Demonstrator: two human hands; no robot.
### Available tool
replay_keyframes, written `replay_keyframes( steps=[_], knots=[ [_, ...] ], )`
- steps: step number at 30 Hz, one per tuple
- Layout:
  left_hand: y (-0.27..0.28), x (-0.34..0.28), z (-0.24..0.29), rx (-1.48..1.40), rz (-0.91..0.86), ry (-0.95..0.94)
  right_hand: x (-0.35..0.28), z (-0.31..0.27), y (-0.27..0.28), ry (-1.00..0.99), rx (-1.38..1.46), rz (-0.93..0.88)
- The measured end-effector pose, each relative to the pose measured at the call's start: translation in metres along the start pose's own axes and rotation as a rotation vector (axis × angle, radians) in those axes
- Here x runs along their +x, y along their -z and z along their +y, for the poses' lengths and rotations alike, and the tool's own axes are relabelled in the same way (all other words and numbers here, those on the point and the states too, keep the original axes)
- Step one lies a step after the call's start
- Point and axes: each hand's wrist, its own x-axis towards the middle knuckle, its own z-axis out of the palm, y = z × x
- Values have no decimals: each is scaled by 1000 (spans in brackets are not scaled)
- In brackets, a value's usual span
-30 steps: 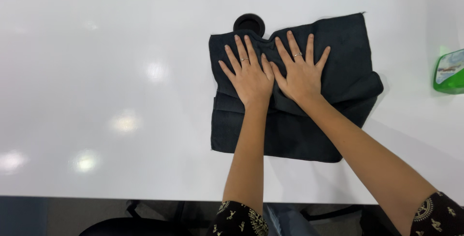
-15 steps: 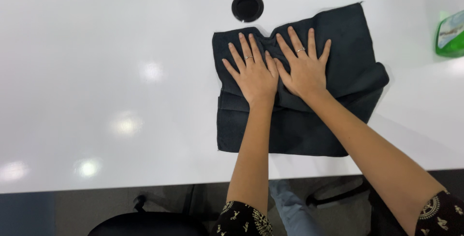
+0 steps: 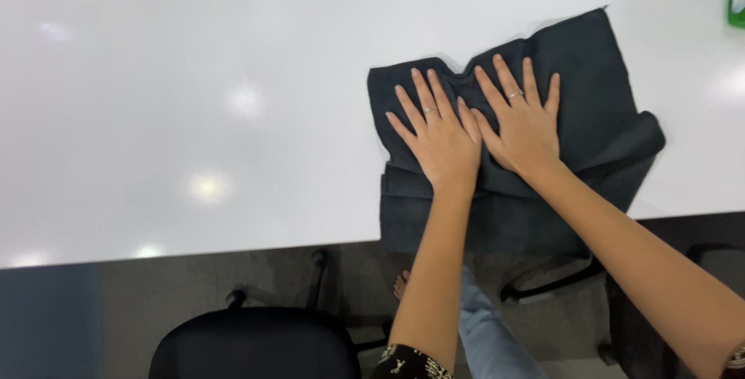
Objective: The person wipes a white desk surface with a black cloth and sprays liquid from a green bottle.
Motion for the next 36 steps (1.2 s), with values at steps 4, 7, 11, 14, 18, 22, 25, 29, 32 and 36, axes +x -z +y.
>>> replay_keyframes(
  steps=[4, 7, 11, 14, 18, 22, 25, 29, 32, 36],
  knots=[
    [13, -30, -1, -41, -34, 5, -31, -5, 2, 4, -4, -15],
    [25, -56, -6, -88, -33, -11, -58, -11, 4, 13, -20, -18],
    [39, -89, -14, -75, -21, -40, -94, -22, 10, 34, -16, -30],
    [45, -104, -24, -91, 2, -78, -117, -32, 11, 0, -35, -39],
    [52, -111, -35, -97, -12, -117, -127, -36, 11, 3, -5, -30],
    [59, -102, -46, -123, -51, -108, -130, -30, 17, -85, 122, -23],
    [69, -88, -65, -86, -74, -116, -132, -20, 27, -228, 105, -19],
    [82, -71, -99, -62, -98, -114, -130, -16, 25, -249, 118, -79],
    [88, -61, -118, -21, -102, -111, -123, -32, 17, -230, 146, -100],
    [90, -59, -128, 24, -130, -100, -115, -51, 18, -348, 84, -130]
  ],
)
